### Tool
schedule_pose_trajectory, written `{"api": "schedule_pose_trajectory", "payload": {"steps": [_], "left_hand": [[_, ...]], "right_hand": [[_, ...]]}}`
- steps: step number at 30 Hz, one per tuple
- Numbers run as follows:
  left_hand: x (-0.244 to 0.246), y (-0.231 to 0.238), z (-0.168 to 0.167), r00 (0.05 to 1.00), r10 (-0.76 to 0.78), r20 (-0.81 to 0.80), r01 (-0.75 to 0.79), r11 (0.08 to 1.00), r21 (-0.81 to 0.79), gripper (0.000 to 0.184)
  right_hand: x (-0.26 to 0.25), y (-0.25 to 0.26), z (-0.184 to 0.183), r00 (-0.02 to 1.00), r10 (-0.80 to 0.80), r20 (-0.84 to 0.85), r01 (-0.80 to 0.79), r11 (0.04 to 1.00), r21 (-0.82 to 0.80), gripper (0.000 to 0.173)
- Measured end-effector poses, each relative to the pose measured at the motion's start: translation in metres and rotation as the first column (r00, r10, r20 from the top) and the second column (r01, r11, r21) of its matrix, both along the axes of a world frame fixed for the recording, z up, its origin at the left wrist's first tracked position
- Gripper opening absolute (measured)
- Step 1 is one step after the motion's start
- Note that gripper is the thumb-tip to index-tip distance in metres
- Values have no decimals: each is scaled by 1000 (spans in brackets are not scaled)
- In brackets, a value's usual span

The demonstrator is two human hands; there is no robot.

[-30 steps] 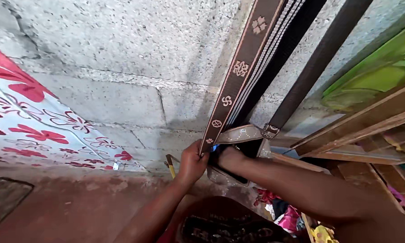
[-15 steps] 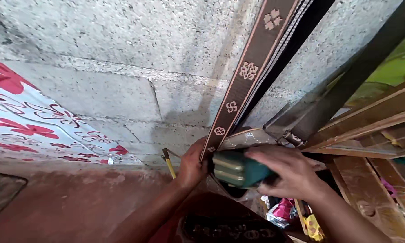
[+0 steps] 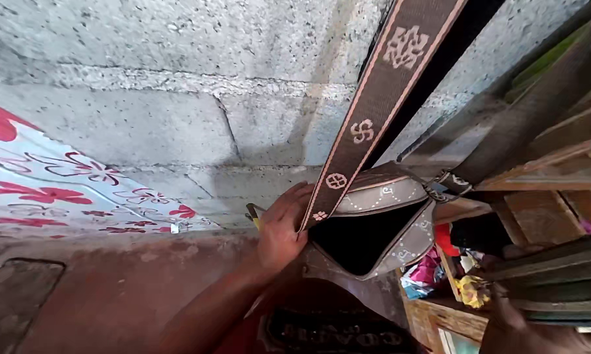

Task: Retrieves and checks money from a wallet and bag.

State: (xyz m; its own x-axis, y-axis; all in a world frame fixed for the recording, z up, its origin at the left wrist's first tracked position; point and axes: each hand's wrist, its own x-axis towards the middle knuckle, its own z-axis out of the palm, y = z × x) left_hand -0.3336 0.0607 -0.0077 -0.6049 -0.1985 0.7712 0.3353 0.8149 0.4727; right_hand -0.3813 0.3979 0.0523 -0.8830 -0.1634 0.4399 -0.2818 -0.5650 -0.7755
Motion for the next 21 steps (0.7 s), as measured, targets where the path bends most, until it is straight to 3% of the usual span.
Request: {"api": "schedule_pose_trajectory", "payload": {"steps": [4,8,11,14,16,18,20,21], "left_hand": [[6,-21,11,992,-87,-86,80,994,-78,17],[11,-35,20,972,-196,-132,183,977,-107,20],[11,-42,15,973,-202,-108,196,979,-58,22],[15,-43,16,984,-86,158,80,996,40,24],[10,-46,21,898,-80,432,12,988,156,24],[1,-54,28,778,-129,615,-55,961,272,31],[4,-61,31,774,-180,608,-62,933,355,42],[13,-63,29,806,-206,555,-9,933,360,61]], "right_hand": [[52,-45,-1,994,-101,-35,103,994,41,22],[81,-36,-32,988,155,-12,-155,988,19,30],[97,-41,-43,994,111,-15,-111,994,11,33],[107,-65,-39,998,-34,53,31,998,62,34],[110,-82,-35,977,-125,171,105,987,119,36],[111,-96,-38,958,-119,260,84,986,144,38],[114,-111,-41,941,-88,327,37,986,160,50],[116,-118,-41,937,-72,341,10,984,180,61]]}}
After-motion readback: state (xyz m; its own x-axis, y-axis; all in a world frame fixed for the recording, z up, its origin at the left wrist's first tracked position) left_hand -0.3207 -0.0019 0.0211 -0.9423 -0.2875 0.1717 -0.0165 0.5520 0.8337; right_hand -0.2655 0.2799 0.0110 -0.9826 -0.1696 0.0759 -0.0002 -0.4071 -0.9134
